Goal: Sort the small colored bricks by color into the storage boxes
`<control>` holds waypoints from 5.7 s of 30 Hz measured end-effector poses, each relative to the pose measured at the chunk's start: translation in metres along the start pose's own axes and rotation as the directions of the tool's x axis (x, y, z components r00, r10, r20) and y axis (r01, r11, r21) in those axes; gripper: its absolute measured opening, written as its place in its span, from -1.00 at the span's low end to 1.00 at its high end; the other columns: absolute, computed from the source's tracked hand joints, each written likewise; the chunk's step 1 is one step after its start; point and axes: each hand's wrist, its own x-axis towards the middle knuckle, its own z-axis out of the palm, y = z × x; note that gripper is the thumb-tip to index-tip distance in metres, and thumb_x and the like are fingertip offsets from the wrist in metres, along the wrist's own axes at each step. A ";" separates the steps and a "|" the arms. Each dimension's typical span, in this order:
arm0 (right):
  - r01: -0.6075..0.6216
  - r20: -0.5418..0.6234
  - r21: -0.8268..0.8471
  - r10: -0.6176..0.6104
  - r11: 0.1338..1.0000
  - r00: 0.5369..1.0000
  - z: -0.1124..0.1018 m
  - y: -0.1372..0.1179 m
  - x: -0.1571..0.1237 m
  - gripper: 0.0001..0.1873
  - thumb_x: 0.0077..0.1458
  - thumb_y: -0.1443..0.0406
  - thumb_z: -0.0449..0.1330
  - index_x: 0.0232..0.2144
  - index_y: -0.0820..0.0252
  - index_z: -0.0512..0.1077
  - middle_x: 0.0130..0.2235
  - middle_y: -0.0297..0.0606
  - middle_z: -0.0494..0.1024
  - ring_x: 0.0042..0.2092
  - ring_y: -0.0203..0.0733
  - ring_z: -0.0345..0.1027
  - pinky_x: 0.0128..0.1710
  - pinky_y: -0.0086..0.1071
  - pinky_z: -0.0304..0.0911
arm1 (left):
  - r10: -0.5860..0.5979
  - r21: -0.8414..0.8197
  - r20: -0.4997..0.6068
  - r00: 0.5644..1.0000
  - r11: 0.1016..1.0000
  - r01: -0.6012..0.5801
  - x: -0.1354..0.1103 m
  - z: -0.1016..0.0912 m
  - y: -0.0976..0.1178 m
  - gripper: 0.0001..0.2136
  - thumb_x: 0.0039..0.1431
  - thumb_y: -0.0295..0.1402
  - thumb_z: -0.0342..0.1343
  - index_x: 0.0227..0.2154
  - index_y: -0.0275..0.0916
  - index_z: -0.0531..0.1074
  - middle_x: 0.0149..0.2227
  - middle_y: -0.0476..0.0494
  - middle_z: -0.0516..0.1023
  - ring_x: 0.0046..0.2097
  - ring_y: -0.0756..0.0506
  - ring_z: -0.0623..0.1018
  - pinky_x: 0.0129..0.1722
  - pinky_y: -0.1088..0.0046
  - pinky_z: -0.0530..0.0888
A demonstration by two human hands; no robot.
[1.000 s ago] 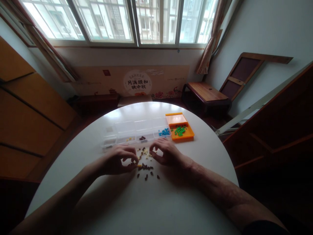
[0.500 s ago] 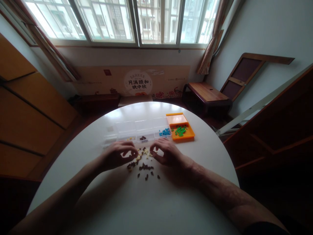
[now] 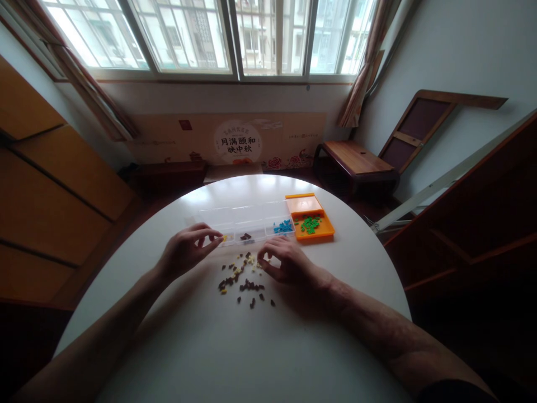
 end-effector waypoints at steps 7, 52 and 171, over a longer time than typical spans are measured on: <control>-0.004 0.020 0.003 0.003 1.000 1.000 0.001 0.003 -0.002 -0.89 0.32 0.40 0.32 -0.22 0.08 0.51 -0.18 -0.27 0.67 -0.14 -0.11 0.54 0.02 -0.20 0.41 | 0.288 -0.156 0.213 0.934 0.953 -0.258 -0.003 0.006 0.009 -0.84 0.41 -0.22 0.27 -0.24 -0.11 0.71 -0.29 -0.05 0.65 -0.41 0.03 0.49 -0.36 0.48 0.40; 0.024 0.045 0.003 -0.024 1.000 0.999 0.002 0.006 -0.002 -0.90 0.31 0.39 0.32 -0.21 0.07 0.53 -0.14 -0.26 0.70 -0.11 -0.11 0.57 0.05 -0.19 0.43 | 0.276 -0.020 0.152 0.949 0.961 -0.277 -0.007 0.025 0.020 -0.82 0.45 -0.25 0.24 -0.25 -0.10 0.71 -0.25 -0.09 0.72 -0.31 -0.05 0.62 -0.22 0.40 0.47; 0.021 0.043 -0.010 -0.020 1.000 0.999 0.003 0.009 -0.004 -0.94 0.35 0.35 0.31 -0.21 0.06 0.53 -0.15 -0.25 0.69 -0.13 -0.12 0.55 0.01 -0.20 0.43 | 0.340 -0.393 0.412 0.846 0.904 -0.172 -0.007 0.007 0.022 -0.80 0.55 -0.33 0.10 -0.19 -0.21 0.59 -0.19 -0.16 0.62 -0.24 -0.02 0.58 -0.21 0.51 0.50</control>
